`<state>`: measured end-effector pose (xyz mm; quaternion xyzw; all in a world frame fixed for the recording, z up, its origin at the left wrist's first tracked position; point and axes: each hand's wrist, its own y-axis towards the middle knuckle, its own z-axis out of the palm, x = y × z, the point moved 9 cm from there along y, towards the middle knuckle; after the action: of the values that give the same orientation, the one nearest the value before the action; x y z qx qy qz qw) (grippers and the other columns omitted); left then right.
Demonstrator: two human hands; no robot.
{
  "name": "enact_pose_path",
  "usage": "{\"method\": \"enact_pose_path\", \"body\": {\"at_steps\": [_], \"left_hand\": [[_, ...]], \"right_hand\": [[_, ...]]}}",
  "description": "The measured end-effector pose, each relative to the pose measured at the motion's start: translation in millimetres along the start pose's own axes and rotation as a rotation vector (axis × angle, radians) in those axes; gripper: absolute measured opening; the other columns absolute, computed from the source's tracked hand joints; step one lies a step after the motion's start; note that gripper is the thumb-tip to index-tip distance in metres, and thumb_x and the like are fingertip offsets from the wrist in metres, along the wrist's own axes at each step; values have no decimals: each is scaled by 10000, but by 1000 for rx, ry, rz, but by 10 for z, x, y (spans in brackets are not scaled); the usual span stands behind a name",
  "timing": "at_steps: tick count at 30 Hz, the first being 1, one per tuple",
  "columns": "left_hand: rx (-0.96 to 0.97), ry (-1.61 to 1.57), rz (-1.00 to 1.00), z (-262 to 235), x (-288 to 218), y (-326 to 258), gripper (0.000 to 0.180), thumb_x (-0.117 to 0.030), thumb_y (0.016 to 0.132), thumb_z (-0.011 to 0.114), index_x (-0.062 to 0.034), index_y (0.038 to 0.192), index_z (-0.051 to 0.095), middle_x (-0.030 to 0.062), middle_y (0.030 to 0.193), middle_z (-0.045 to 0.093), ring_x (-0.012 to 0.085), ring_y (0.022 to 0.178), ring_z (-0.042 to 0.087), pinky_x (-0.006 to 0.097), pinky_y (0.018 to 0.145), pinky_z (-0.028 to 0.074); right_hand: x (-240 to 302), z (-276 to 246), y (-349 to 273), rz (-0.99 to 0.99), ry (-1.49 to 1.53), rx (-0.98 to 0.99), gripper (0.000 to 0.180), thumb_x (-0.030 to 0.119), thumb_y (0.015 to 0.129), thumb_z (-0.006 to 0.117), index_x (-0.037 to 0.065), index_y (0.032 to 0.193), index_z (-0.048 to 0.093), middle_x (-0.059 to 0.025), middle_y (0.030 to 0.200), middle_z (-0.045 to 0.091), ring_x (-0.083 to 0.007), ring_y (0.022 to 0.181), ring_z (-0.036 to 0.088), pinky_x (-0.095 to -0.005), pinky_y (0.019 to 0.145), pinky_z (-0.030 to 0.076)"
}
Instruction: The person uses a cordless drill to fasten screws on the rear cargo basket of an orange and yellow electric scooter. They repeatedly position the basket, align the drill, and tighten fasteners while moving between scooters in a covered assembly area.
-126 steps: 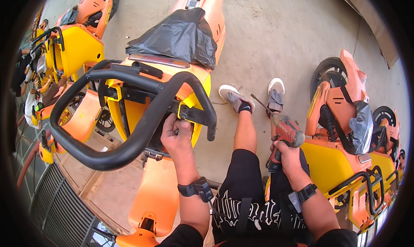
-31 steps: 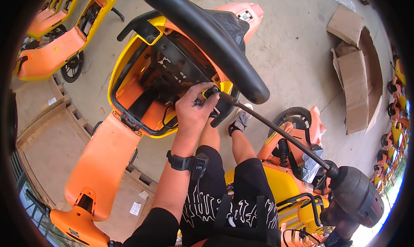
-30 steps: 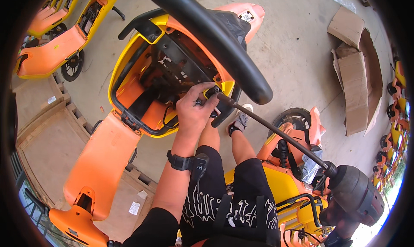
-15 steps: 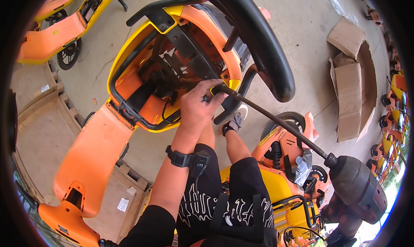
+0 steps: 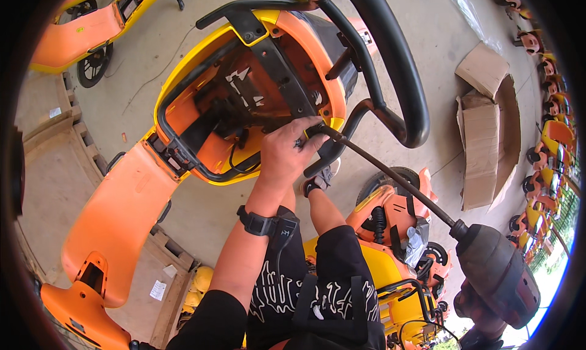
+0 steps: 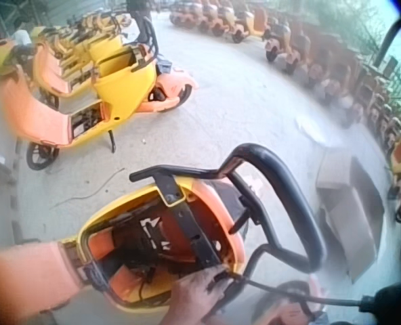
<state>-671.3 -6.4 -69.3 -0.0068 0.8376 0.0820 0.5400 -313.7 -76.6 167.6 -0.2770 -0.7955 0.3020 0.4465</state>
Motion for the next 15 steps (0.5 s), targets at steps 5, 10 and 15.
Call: {"method": "enact_pose_path", "body": {"at_steps": [5,10,15], "left_hand": [[-22,7,3,-68,-16,-8,306,-92,764,806,-46,1043,689,123,950,726,286,811,711,337,690,564],[-13,-56,23,-31,5,17,298,-133,783,783,-75,1068,722,107,892,723,276,767,696,339,663,561],[62,-130,-68,-33,11,25,373,-107,764,802,-81,1128,723,145,928,721,296,795,698,335,712,555]], "right_hand": [[161,33,59,-32,-59,32,691,269,733,766,-37,1276,466,-117,888,597,-191,640,602,-279,539,492],[271,93,-56,-40,-104,24,660,269,752,752,-31,1270,475,-114,883,599,-189,642,605,-277,540,492],[439,157,-88,-59,-177,45,628,269,770,739,-24,1263,483,-111,879,602,-187,643,607,-275,542,492]]}}
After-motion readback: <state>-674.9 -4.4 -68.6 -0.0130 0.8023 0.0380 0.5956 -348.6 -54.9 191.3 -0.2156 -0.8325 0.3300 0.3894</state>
